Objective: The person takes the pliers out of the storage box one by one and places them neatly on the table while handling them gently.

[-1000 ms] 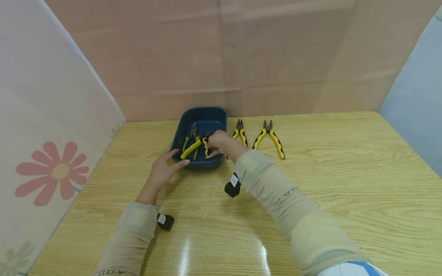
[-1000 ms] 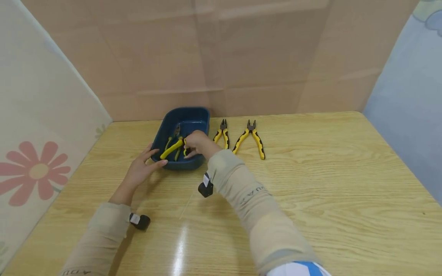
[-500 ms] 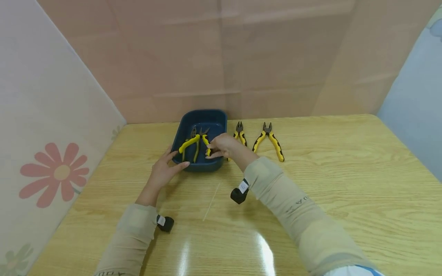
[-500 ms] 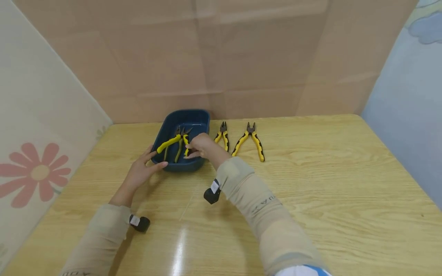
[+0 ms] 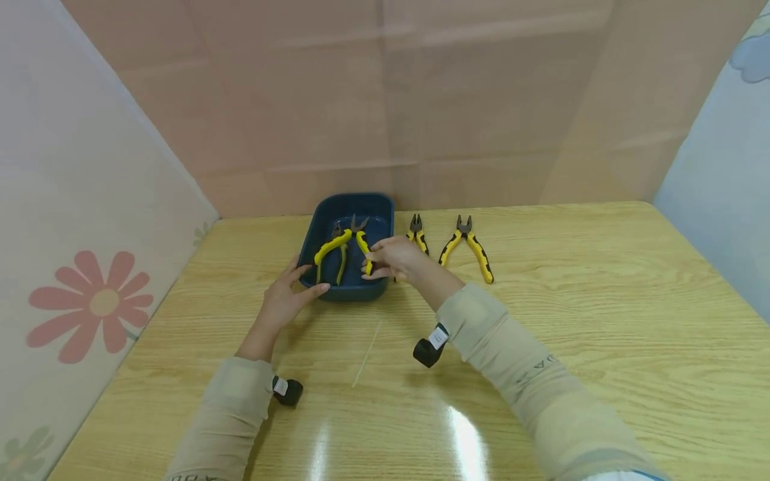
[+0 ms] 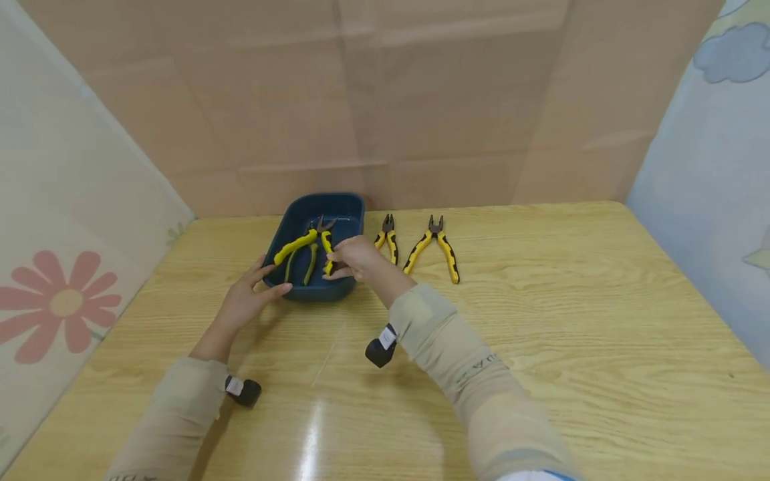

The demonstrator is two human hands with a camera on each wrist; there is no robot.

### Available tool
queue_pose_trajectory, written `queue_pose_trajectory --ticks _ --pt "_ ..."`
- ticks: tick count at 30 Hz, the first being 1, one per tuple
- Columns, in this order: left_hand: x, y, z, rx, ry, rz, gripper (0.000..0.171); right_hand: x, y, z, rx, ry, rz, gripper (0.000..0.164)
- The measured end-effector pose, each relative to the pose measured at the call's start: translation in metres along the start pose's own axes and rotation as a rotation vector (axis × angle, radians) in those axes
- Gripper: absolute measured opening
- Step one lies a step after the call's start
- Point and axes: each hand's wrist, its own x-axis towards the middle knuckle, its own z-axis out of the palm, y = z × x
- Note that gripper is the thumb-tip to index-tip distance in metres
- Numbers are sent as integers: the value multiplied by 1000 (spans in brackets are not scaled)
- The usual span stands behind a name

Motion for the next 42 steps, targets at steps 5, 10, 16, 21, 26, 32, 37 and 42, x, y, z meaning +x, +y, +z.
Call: queue_pose_trajectory --ticks 5,10,16,21,26,32,37,42 --pt "0 2 -1 -15 0 2 84 -6 1 -7 -6 -9 -58 39" --pt "1 2 -1 -24 -8 11 84 -10 4 -14 39 2 -80 40" --pt "-1 1 -3 -19 -6 16 85 -12 6 -17 87 31 -64 40" --pt "-1 -1 -3 -17 -3 11 86 -16 9 -16 79 31 -67 44" --pt "-1 -3 -3 -24 0 14 87 -21 10 -18 43 22 -103 46" --pt "-2 -2 -3 -22 4 17 87 -24 12 -20 69 19 -108 44" --pt "-1 -2 -3 -26 5 17 87 -26 15 -23 92 17 -131 43" --pt "-2 -3 -3 -34 9 19 87 -30 16 -27 90 24 -145 45"
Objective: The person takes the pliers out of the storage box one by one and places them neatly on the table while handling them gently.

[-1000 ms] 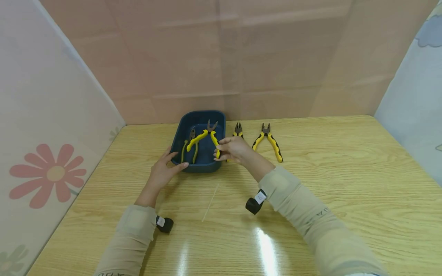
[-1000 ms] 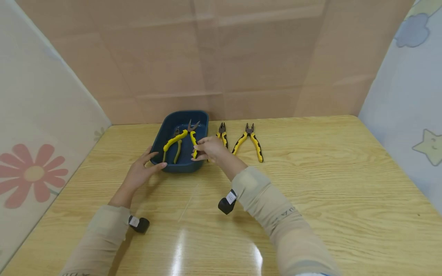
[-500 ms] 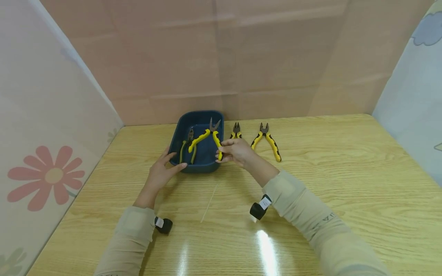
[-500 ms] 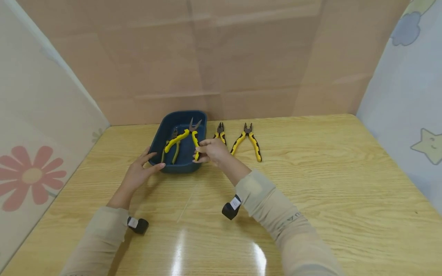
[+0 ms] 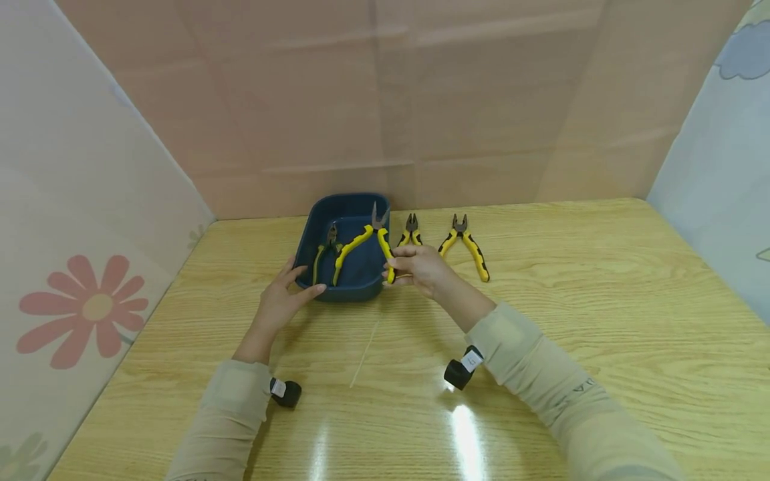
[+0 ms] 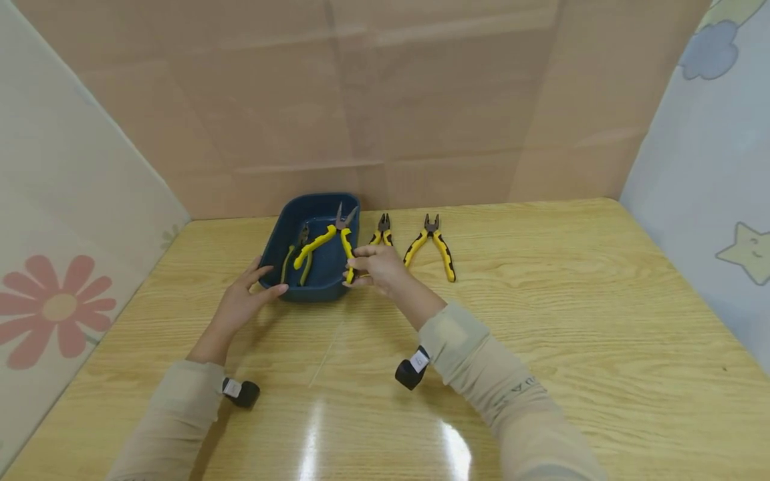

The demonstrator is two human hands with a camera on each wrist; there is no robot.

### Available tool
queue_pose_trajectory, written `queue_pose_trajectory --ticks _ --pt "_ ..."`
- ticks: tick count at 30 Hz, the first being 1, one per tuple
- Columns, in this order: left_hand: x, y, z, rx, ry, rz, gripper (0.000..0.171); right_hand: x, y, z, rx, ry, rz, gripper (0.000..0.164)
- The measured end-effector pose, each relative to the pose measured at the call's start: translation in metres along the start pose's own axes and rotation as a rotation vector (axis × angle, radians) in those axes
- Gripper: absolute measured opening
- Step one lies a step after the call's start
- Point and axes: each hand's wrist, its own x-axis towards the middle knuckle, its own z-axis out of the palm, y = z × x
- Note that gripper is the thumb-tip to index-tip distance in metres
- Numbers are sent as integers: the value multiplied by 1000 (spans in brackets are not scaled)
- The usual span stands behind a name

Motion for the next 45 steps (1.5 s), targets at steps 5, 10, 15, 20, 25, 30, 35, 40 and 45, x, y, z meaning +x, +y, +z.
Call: queue_pose_trajectory --ticks 5,10,15,20,25,30,35,40,45 --pt "0 1 0 2 2 5 86 -3 -1 -5 -33 31 1 45" --pt "0 2 0 -7 2 5 84 -6 1 -11 -51 46 4 47" --pt "-1 3 1 -18 6 14 83 -9 4 -17 -39 44 6 48" --pt "-1 4 2 -13 6 19 83 -13 4 -22 -44 44 -3 47" --pt "-1 6 1 -8 3 13 83 -18 4 -27 -50 57 2 46" --pt "-2 6 0 -10 0 13 83 -23 5 -32 -64 47 3 47" --pt "-3 3 0 -11 -1 12 84 -26 6 -40 -47 38 1 49" --pt "-2 2 -1 -13 1 3 85 -27 7 -46 -54 48 -8 47" --pt "-2 0 -1 -1 3 -1 85 -27 9 -48 -38 68 9 47"
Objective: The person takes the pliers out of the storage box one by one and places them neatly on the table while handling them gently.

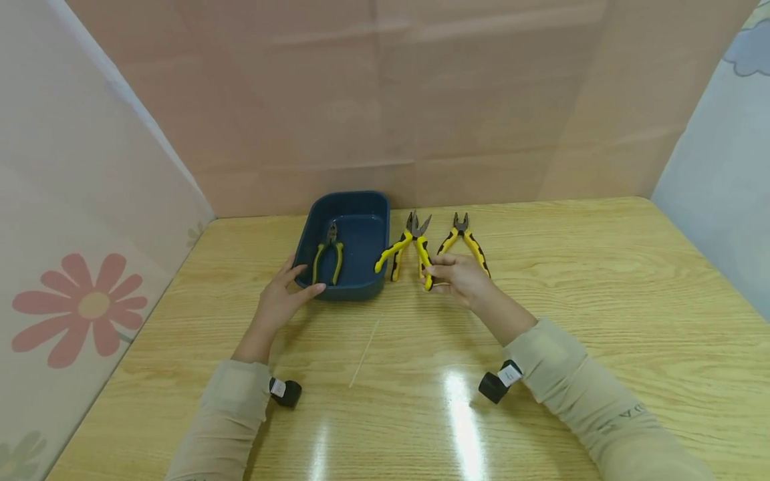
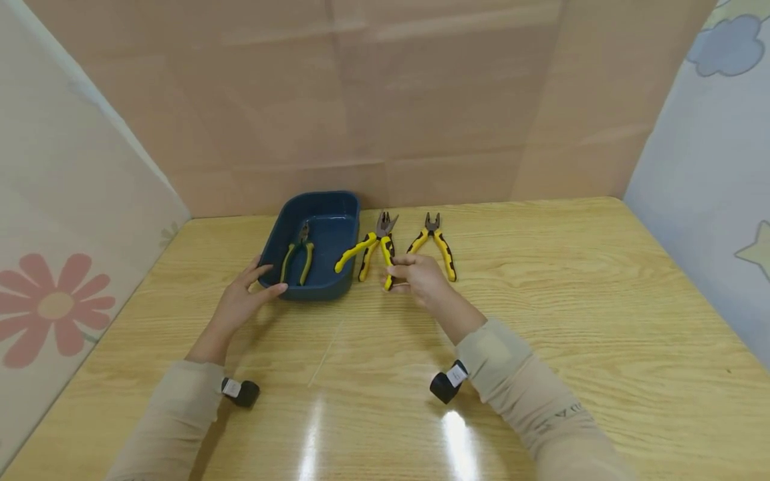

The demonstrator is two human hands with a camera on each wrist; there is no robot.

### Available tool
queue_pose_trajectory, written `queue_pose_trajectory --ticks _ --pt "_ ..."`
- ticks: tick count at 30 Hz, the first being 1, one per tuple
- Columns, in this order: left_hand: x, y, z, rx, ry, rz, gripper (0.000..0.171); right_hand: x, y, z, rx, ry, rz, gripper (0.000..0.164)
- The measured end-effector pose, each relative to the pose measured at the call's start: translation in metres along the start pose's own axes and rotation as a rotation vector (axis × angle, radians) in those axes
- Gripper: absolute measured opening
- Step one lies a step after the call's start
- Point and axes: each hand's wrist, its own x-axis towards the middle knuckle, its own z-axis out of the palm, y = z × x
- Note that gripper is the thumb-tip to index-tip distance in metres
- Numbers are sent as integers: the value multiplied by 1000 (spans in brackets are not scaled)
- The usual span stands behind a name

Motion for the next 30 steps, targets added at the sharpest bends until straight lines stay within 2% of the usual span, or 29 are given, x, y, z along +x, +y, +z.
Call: queue_pose_trajectory --ticks 6,16,30 --pt "0 -1 1 6 -2 -4 85 -3 0 -2 -1 0 5 47" --pt "1 -1 2 -6 9 18 85 -7 0 -15 19 18 -15 47" --pt "3 0 3 -20 6 9 86 -11 1 -30 3 38 -20 48"
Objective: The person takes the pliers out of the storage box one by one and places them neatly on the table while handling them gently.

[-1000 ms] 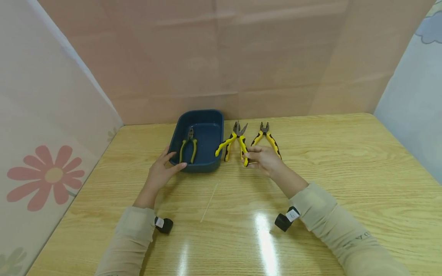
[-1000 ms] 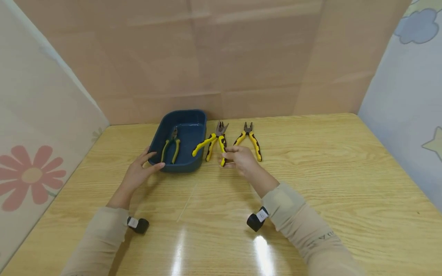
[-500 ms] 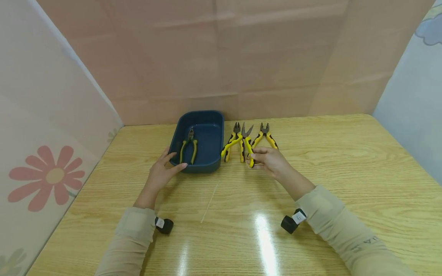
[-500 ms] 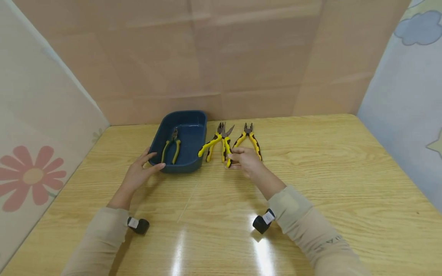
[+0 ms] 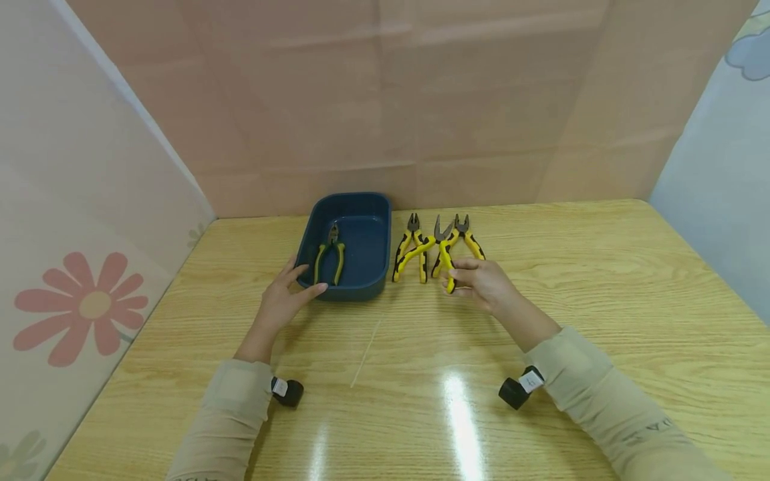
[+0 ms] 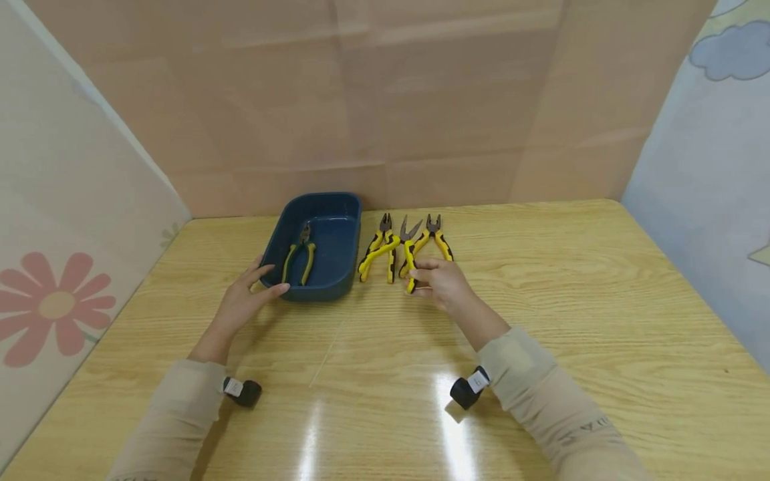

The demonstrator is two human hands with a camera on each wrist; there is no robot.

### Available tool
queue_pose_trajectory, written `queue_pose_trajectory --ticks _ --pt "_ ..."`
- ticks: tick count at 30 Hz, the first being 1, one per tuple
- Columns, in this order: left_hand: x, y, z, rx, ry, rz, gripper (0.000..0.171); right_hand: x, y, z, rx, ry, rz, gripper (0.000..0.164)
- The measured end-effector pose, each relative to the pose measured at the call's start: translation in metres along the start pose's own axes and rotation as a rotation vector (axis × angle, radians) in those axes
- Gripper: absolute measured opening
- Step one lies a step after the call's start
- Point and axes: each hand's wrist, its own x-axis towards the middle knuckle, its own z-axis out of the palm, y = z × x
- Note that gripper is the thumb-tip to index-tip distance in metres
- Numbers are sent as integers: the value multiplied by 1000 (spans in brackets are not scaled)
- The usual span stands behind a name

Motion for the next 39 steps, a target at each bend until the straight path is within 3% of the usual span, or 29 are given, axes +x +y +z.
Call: queue_pose_trajectory --ticks 34,39 --pt "-4 8 2 -1 3 -2 84 -19 -4 -42 66 34 43 55" --pt "-4 8 2 1 2 2 84 -21 -5 -49 27 42 30 53"
